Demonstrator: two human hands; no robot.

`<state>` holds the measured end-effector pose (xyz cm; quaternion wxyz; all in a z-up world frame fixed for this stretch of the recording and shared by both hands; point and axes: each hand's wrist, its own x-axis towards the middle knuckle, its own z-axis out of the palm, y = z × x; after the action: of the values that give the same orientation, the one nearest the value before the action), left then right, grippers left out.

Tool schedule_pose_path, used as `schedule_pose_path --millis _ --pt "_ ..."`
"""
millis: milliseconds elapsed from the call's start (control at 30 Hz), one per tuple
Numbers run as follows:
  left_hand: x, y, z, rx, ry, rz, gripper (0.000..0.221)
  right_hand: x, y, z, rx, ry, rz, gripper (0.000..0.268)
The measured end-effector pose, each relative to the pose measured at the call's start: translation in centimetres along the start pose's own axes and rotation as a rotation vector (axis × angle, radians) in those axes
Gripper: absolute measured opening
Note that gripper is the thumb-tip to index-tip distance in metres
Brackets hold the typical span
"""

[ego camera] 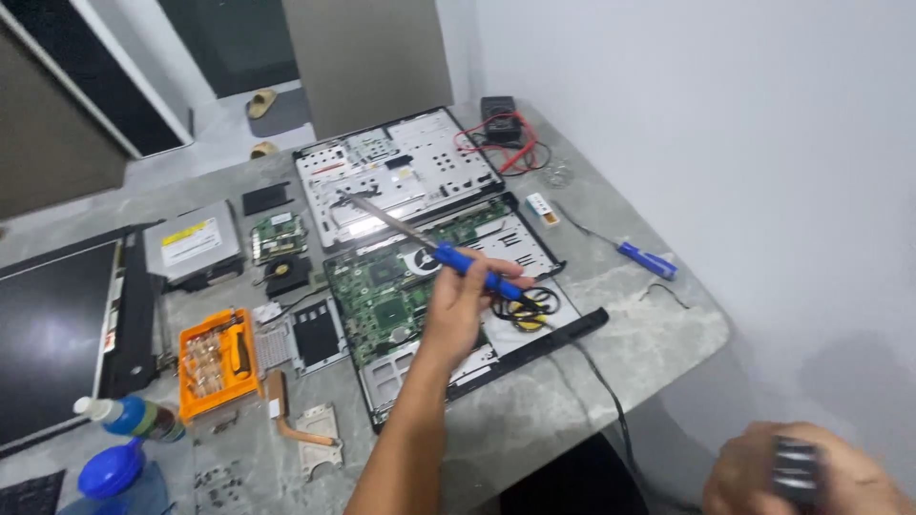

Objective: Diagnosing and repairing a computer motherboard using a multimeter and soldering tools.

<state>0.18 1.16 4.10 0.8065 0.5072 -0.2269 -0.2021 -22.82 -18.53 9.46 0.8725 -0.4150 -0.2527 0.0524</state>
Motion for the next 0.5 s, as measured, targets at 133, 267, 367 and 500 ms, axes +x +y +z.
schedule_pose_path --millis 133,267,367,500 --pt "-0.4 0.4 -0.1 -0.048 0.158 -0.001 0.024 -5.6 -1.3 -3.1 -0.33 0.747 0.558 0.047" --pt "0.8 -2.9 -0.3 -0.338 0.132 0.182 0.016 -8.7 -2.9 -6.6 -0.314 0.956 0.583 0.047" --pt "0.2 -2.6 0.7 -0.342 0.073 0.164 0.023 -10.3 -4.7 -5.8 -0.279 1.011 0.372 0.045" --pt "-0.3 -1.9 1.3 -0.391 0.016 0.189 0.024 -14.1 -6.1 -5.9 -0.24 0.858 0.003 0.041"
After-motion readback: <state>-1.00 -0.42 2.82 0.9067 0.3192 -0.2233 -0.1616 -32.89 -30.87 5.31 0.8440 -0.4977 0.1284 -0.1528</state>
